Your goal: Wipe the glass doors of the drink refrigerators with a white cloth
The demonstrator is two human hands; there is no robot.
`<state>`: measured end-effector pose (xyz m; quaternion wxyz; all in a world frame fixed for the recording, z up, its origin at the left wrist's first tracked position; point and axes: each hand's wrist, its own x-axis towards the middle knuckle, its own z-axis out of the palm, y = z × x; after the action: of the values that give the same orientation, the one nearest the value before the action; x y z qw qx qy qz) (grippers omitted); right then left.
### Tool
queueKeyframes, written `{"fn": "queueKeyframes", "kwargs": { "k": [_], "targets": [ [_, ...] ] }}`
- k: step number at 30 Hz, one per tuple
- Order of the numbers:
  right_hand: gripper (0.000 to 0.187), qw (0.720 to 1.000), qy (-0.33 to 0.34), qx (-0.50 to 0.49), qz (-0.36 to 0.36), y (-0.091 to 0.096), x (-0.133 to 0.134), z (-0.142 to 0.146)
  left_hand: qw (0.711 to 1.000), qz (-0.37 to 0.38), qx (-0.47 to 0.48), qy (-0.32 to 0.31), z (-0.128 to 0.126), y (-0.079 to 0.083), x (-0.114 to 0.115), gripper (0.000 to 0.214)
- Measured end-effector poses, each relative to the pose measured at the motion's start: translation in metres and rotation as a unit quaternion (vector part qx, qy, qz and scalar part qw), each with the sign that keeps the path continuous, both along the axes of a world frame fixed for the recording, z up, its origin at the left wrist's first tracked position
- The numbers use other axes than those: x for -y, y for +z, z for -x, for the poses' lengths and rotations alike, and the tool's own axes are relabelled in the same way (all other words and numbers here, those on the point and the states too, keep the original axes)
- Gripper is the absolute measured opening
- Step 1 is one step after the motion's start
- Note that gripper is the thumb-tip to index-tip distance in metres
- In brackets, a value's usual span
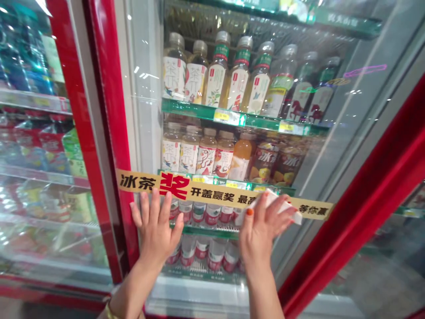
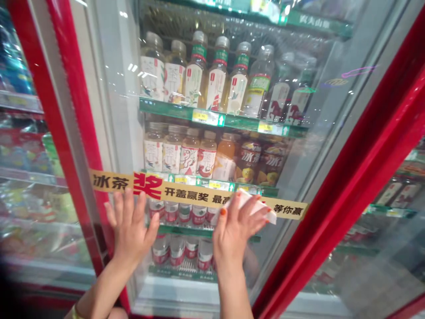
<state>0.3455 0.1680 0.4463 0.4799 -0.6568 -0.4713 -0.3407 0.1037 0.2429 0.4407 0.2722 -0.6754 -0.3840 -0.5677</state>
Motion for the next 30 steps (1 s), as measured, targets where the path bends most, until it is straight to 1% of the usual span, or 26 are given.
{"fn": "queueKeyframes", "kwargs": {
  "k": [1, 3, 4, 5, 6, 7, 9, 10, 11, 12, 13, 14, 16, 17, 18, 19, 20, 22, 23, 24, 25, 26, 27, 28, 29, 30],
  "targets": [
    [0.08, 0.999, 0.02, 0.048, 0.016, -0.001, -0.003, 0.013, 1.0, 0.0, 0.002, 0.003, 0.001, -0.009, -0.001, 0.093],
    [0.085, 0.986, 0.056, 0.153, 0.045, -0.016, -0.005, 0.032, 1.0, -0.012, 0.001, 0.012, 0.002, -0.022, -0.005, 0.094],
    [0.087, 0.979, 0.061, 0.189, 0.05, -0.026, -0.003, 0.033, 1.0, -0.019, 0.001, 0.016, 0.001, -0.026, -0.007, 0.095],
    [0.088, 0.977, 0.054, 0.201, 0.048, -0.035, -0.001, 0.029, 1.0, -0.024, 0.001, 0.018, 0.001, -0.029, -0.009, 0.095],
    [0.087, 0.981, 0.036, 0.188, 0.04, -0.04, 0.002, 0.022, 0.999, -0.026, 0.002, 0.019, 0.0, -0.03, -0.011, 0.095],
    [0.086, 0.987, 0.014, 0.155, 0.03, -0.04, 0.004, 0.013, 1.0, -0.025, 0.004, 0.018, -0.001, -0.031, -0.012, 0.095],
    [0.081, 0.998, -0.025, 0.062, 0.005, -0.028, 0.004, 0.002, 1.0, -0.024, 0.01, 0.015, -0.001, -0.031, -0.014, 0.095],
    [0.08, 0.999, -0.033, 0.029, -0.004, -0.018, 0.001, 0.005, 1.0, -0.022, 0.013, 0.013, -0.001, -0.032, -0.014, 0.095],
    [0.081, 0.999, -0.033, 0.019, -0.009, -0.01, -0.002, 0.013, 1.0, -0.019, 0.017, 0.012, -0.001, -0.033, -0.014, 0.096],
    [0.083, 0.999, -0.024, 0.032, -0.006, -0.004, -0.007, 0.025, 1.0, -0.016, 0.02, 0.01, -0.001, -0.034, -0.014, 0.096],
    [0.085, 0.998, -0.009, 0.064, 0.005, -0.002, -0.011, 0.04, 1.0, -0.013, 0.021, 0.008, -0.001, -0.034, -0.014, 0.096],
    [0.088, 0.994, 0.008, 0.107, 0.022, -0.006, -0.014, 0.053, 1.0, -0.012, 0.021, 0.006, -0.001, -0.035, -0.014, 0.096],
    [0.09, 0.981, 0.027, 0.186, 0.053, -0.024, -0.014, 0.066, 1.0, -0.014, 0.022, 0.003, -0.001, -0.036, -0.014, 0.096],
    [0.089, 0.977, 0.022, 0.203, 0.06, -0.034, -0.011, 0.062, 1.0, -0.015, 0.022, 0.002, -0.001, -0.035, -0.014, 0.096],
    [0.087, 0.978, 0.006, 0.2, 0.061, -0.043, -0.007, 0.053, 1.0, -0.017, 0.021, 0.002, -0.002, -0.035, -0.014, 0.096],
    [0.084, 0.983, -0.015, 0.175, 0.057, -0.048, -0.003, 0.038, 1.0, -0.018, 0.02, 0.002, -0.002, -0.034, -0.014, 0.096],
    [0.081, 0.989, -0.036, 0.133, 0.05, -0.047, 0.001, 0.023, 1.0, -0.022, 0.019, 0.001, -0.003, -0.033, -0.014, 0.095],
    [0.076, 0.997, -0.058, 0.033, 0.024, -0.032, 0.004, 0.003, 0.999, -0.03, 0.02, 0.0, -0.003, -0.031, -0.013, 0.094],
    [0.076, 0.998, -0.057, -0.006, 0.01, -0.021, 0.003, 0.002, 0.999, -0.034, 0.021, -0.002, -0.003, -0.03, -0.013, 0.093],
    [0.076, 0.998, -0.051, -0.027, -0.002, -0.012, 0.001, 0.008, 0.999, -0.035, 0.02, -0.005, -0.002, -0.029, -0.012, 0.093],
    [0.078, 0.999, -0.04, -0.027, -0.007, -0.006, -0.003, 0.02, 0.999, -0.035, 0.018, -0.007, -0.002, -0.029, -0.012, 0.094],
    [0.082, 1.0, -0.026, -0.005, 0.001, -0.005, -0.006, 0.034, 0.999, -0.034, 0.014, -0.011, -0.001, -0.029, -0.012, 0.094],
    [0.086, 0.999, -0.008, 0.035, 0.022, -0.009, -0.009, 0.048, 0.999, -0.032, 0.011, -0.014, 0.001, -0.029, -0.011, 0.095],
    [0.09, 0.995, 0.014, 0.083, 0.045, -0.017, -0.011, 0.058, 0.999, -0.03, 0.008, -0.018, 0.002, -0.03, -0.011, 0.095],
    [0.093, 0.99, 0.029, 0.126, 0.063, -0.029, -0.011, 0.061, 0.999, -0.027, 0.007, -0.022, 0.003, -0.031, -0.012, 0.095],
    [0.094, 0.985, 0.027, 0.149, 0.077, -0.041, -0.01, 0.057, 0.999, -0.024, 0.008, -0.025, 0.004, -0.032, -0.012, 0.095]
  ]
}}
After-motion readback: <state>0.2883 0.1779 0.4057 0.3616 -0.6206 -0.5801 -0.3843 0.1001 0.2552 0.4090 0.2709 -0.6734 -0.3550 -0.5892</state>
